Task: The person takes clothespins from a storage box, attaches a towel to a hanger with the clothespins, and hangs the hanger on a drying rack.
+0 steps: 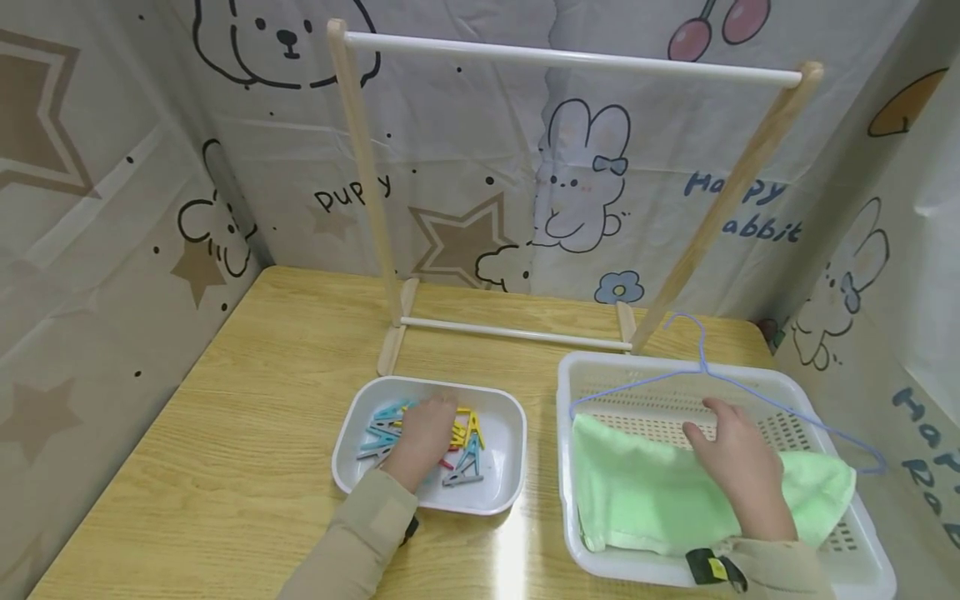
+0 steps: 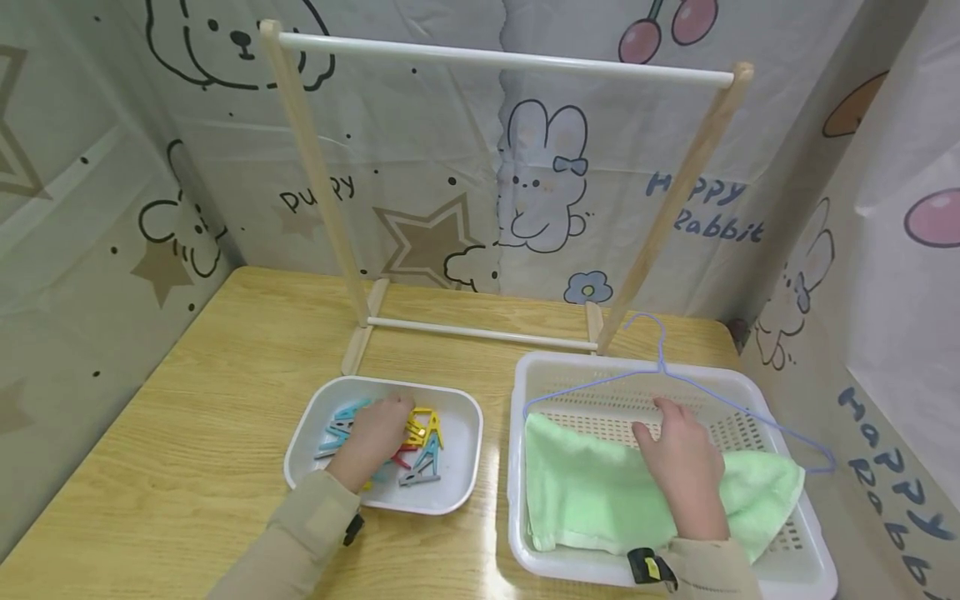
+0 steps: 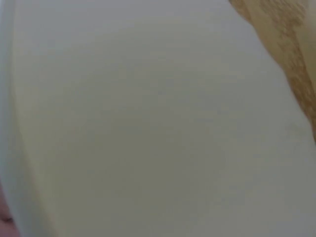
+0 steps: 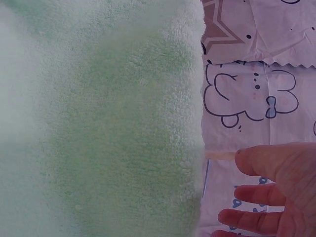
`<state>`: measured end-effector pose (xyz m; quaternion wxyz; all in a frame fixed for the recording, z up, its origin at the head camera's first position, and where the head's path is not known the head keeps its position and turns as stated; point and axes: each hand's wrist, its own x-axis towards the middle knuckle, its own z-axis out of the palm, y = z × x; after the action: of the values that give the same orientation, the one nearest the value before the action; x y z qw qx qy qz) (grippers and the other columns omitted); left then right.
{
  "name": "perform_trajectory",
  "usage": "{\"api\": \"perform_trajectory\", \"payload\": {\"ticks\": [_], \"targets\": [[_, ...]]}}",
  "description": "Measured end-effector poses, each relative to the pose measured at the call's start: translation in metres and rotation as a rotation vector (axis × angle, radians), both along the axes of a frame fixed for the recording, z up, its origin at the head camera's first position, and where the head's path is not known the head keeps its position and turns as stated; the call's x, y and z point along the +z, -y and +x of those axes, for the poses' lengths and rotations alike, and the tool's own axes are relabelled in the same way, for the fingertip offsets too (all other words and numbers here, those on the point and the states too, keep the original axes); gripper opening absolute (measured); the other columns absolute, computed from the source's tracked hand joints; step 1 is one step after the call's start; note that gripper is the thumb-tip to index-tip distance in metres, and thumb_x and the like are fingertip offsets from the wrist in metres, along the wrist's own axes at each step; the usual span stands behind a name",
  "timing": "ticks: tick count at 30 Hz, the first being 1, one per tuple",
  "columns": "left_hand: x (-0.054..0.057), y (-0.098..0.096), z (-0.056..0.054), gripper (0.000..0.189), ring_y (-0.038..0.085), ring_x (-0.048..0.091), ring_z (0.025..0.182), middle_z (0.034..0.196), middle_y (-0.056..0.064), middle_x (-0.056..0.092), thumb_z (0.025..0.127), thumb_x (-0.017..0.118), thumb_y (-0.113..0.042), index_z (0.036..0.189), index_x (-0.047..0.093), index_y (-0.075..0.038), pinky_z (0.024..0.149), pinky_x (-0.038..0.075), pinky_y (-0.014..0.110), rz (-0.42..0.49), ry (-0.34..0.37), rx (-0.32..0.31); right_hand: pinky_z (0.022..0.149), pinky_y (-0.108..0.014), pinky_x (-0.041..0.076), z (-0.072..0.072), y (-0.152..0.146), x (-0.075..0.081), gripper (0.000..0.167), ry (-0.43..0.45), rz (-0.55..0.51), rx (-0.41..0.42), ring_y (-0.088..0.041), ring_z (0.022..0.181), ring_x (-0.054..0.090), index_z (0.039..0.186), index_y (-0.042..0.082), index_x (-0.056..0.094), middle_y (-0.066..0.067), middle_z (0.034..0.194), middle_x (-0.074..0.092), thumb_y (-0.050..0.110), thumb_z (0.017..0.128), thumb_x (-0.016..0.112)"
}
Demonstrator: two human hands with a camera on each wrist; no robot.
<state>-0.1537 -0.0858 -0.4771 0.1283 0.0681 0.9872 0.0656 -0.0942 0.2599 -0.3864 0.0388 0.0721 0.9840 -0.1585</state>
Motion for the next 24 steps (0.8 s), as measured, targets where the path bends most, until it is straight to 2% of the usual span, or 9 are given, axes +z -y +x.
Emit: {"api": "perform_trajectory", "payload": {"ticks": [2,4,8,10,15,19,24], "targets": [[-0.015,0.002,-0.004,0.035,0.026,0.057,0.089,0.098,0.011,0.058,0.081,0.066,-0.009,0.114,0.056,-0.007,0.075,0.048,0.044,-0.014,-0.01,-0.013,0.067,-0.06,0.041,0.0,-0.002,0.001,0.058,0.016,-0.003,-0.01,-0.053,0.105,0.039,0.13,-0.003,0.036,-0.034,0.127,0.034,0.036,0.089,0.049],[-0.025,0.004,-0.005,0.036,0.027,0.056,0.091,0.101,0.011,0.058,0.082,0.064,-0.009,0.116,0.056,-0.007,0.077,0.047,0.046,-0.01,-0.011,-0.017,0.066,-0.06,0.041,0.001,-0.004,0.001,0.058,0.03,-0.003,-0.022,-0.053,0.105,0.038,0.13,-0.003,0.035,-0.033,0.128,0.032,0.037,0.089,0.048],[-0.027,0.004,-0.004,0.037,0.027,0.057,0.092,0.103,0.012,0.057,0.082,0.063,-0.009,0.118,0.055,-0.007,0.076,0.048,0.045,-0.018,-0.011,-0.032,0.067,-0.061,0.04,0.002,-0.008,0.0,0.058,0.031,-0.005,-0.036,-0.053,0.107,0.037,0.13,-0.002,0.036,-0.033,0.128,0.033,0.036,0.089,0.048],[-0.016,0.003,0.001,0.036,0.028,0.057,0.092,0.103,0.013,0.057,0.082,0.063,-0.008,0.117,0.055,-0.006,0.076,0.048,0.044,-0.013,0.001,-0.032,0.068,-0.063,0.039,0.003,-0.01,-0.001,0.058,0.032,-0.009,-0.038,-0.052,0.108,0.036,0.13,-0.002,0.035,-0.033,0.128,0.032,0.038,0.089,0.047],[0.019,-0.002,0.015,0.031,0.03,0.057,0.092,0.102,0.016,0.057,0.083,0.06,-0.004,0.114,0.056,-0.002,0.077,0.048,0.045,0.012,0.041,-0.021,0.068,-0.064,0.039,0.005,-0.016,0.0,0.061,0.056,-0.012,-0.047,-0.053,0.109,0.034,0.131,-0.003,0.033,-0.034,0.129,0.03,0.041,0.09,0.044],[0.024,-0.002,0.019,0.028,0.031,0.057,0.092,0.102,0.015,0.058,0.085,0.058,-0.005,0.113,0.056,-0.002,0.076,0.048,0.045,0.0,0.047,-0.028,0.066,-0.064,0.039,0.007,-0.021,0.001,0.063,0.056,-0.012,-0.063,-0.054,0.109,0.033,0.132,-0.003,0.032,-0.034,0.129,0.03,0.043,0.091,0.042],[0.023,-0.005,0.019,0.021,0.029,0.058,0.087,0.093,0.012,0.06,0.082,0.062,-0.007,0.103,0.06,-0.004,0.073,0.049,0.043,-0.017,0.062,-0.029,0.068,-0.065,0.037,0.01,-0.029,0.0,0.063,0.044,-0.004,-0.081,-0.053,0.111,0.031,0.131,-0.004,0.032,-0.033,0.13,0.03,0.043,0.09,0.043]]}}
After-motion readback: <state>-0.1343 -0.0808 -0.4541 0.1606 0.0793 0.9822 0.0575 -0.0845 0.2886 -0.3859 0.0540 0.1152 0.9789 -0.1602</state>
